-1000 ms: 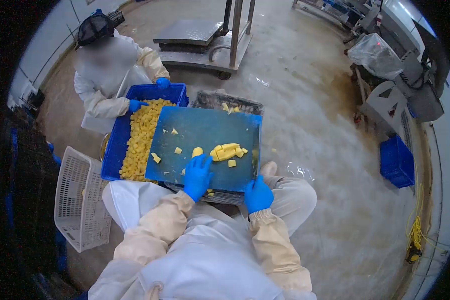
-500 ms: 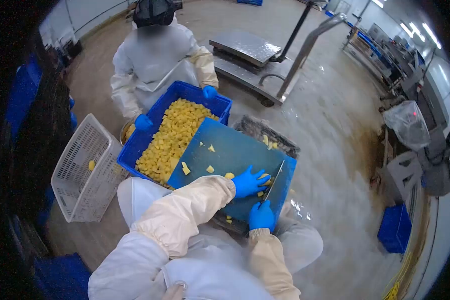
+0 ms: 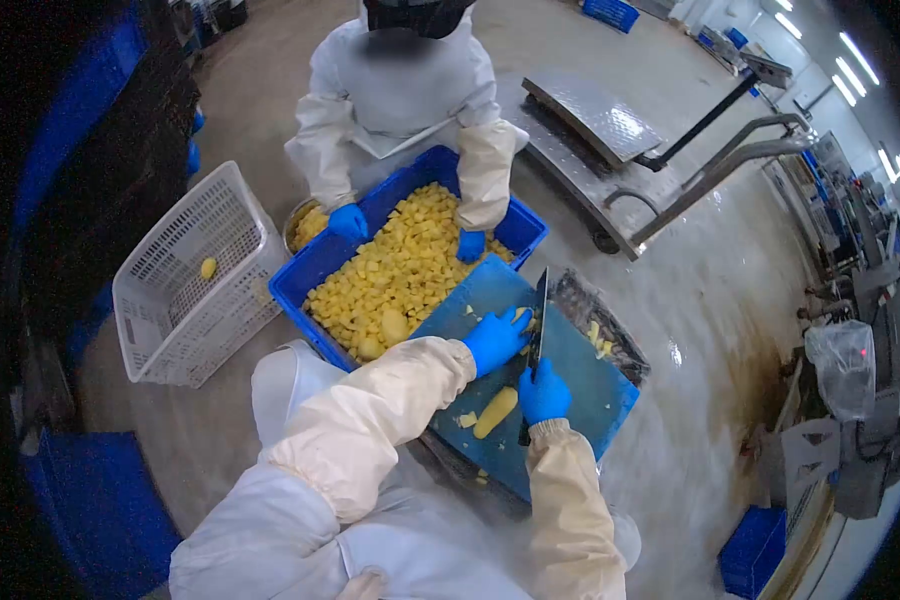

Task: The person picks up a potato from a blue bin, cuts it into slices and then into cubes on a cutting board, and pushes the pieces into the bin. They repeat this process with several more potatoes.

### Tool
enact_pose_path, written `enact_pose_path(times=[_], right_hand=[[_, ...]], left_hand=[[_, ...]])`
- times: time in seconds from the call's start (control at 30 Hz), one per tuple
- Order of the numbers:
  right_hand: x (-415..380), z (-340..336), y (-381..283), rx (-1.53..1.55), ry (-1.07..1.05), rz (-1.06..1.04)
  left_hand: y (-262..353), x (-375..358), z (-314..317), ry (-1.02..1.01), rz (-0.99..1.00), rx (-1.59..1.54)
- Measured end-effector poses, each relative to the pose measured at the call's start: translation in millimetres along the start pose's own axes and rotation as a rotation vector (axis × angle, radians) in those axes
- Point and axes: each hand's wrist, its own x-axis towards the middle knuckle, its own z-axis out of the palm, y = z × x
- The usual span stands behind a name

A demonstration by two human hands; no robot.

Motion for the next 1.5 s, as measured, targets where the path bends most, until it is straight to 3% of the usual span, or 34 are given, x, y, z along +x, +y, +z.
enact_pose_path(times=[0.2,0.27,0.33,0.43,0.5,0.53,0.63,0.7,0.73,0.77,0.83,0.93,1.0,1.07,1.2,1.3,1.4,1.43,1.5], right_hand=[[19,18,-59,0.025,-0.022,-0.010],[28,23,-81,0.070,-0.070,-0.025],[40,34,-92,0.113,-0.067,-0.052],[46,27,-117,0.203,-0.116,-0.056],[36,22,-112,0.271,-0.084,-0.040],[30,15,-111,0.342,-0.052,-0.029],[-10,-10,-82,0.506,0.048,0.037],[-46,-20,-51,0.568,0.111,0.123],[-66,-31,-44,0.563,0.125,0.188],[-86,-39,-40,0.661,0.149,0.259],[-124,-48,-29,0.728,0.197,0.343],[-174,-40,6,0.660,0.239,0.368],[-196,-36,20,0.623,0.264,0.383],[-213,-32,24,0.888,0.269,0.468],[-226,-25,29,0.899,0.283,0.472],[-230,-22,34,0.841,0.180,0.527],[-229,-6,45,0.453,0.276,0.268],[-225,-16,36,0.407,0.201,0.309],[-223,-16,37,0.390,0.196,0.313]], left_hand=[[-67,-31,-6,0.099,0.045,0.026],[-93,-38,-13,0.012,-0.042,-0.179],[-120,-47,-24,0.009,-0.167,-0.072],[-160,-64,-60,0.012,-0.180,0.088],[-173,-70,-68,0.292,-0.308,0.200],[-170,-70,-72,0.287,-0.309,0.200],[-132,-52,-97,0.094,-0.551,-0.119],[-70,-54,-92,0.093,-0.531,-0.144],[-36,-63,-100,0.141,-0.393,-0.239],[-10,-66,-54,0.074,-0.343,-0.490],[48,-85,-59,0.193,-0.219,-0.323],[90,-94,-44,0.108,-0.284,-0.242],[100,-96,-40,0.018,-0.344,-0.271],[106,-97,-36,-0.149,-0.425,-0.251],[111,-95,-37,-0.164,-0.453,-0.278],[121,-90,-14,-0.125,-0.549,-0.403],[123,-82,-5,-0.144,-0.554,-0.483],[125,-81,1,-0.167,-0.510,-0.487],[128,-79,15,-0.043,-0.610,-0.604]])
